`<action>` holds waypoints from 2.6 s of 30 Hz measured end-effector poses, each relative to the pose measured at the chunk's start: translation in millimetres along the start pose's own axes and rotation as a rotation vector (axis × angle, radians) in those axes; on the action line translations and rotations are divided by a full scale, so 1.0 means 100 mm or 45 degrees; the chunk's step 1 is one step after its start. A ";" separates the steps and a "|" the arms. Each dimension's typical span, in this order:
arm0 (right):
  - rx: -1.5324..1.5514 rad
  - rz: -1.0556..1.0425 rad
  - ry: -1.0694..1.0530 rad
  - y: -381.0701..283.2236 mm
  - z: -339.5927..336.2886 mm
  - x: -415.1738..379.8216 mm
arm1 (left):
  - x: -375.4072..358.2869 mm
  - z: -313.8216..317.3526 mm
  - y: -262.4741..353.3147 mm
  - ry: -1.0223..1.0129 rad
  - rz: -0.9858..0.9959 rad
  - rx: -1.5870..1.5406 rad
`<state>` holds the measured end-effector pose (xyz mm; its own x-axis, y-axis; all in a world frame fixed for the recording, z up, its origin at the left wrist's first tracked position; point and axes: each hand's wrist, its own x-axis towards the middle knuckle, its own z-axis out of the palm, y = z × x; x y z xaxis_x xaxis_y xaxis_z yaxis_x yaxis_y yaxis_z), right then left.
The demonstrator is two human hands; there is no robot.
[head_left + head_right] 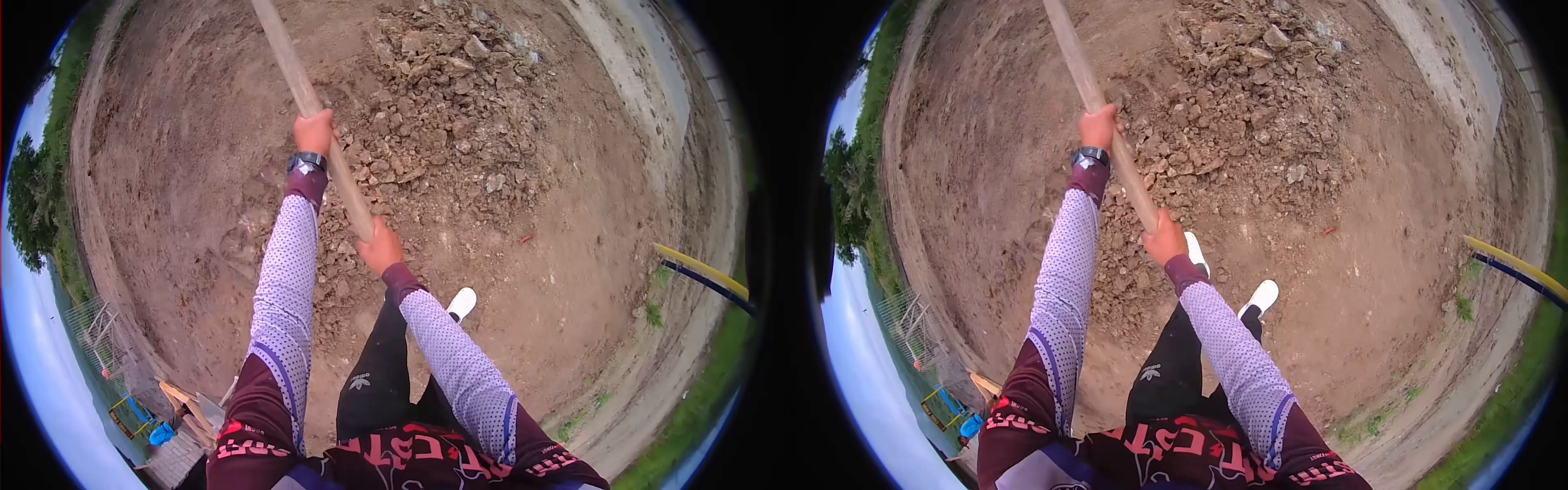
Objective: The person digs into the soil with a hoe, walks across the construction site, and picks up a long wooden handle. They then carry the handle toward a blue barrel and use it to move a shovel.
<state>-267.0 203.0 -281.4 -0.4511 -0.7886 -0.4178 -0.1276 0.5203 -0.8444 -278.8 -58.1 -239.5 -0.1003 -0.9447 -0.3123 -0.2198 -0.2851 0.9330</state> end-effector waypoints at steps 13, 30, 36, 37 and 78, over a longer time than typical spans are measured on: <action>-0.447 0.568 -0.344 1.88 -0.69 -3.52 | -3.54 -0.21 -2.61 -0.021 -1.084 -0.168; 0.152 -0.662 0.017 -1.90 0.01 0.14 | -0.84 -1.19 2.70 -0.108 0.773 -0.221; -0.101 -0.008 -0.115 -0.40 0.37 -0.11 | -0.12 -0.75 0.36 0.191 0.114 -0.077; -0.073 0.122 -0.179 0.17 0.40 -0.51 | -0.35 -0.64 -0.42 0.197 -0.089 0.057; -0.554 0.526 -0.297 1.40 -0.72 -2.29 | -2.32 0.11 -2.47 -0.066 -1.007 -0.284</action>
<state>-245.5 480.0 -279.9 -0.3424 -0.5196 -0.7828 -0.3529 0.8433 -0.4053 -211.7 233.8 -399.7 -0.0428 -0.4441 -0.8950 -0.0467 -0.8939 0.4458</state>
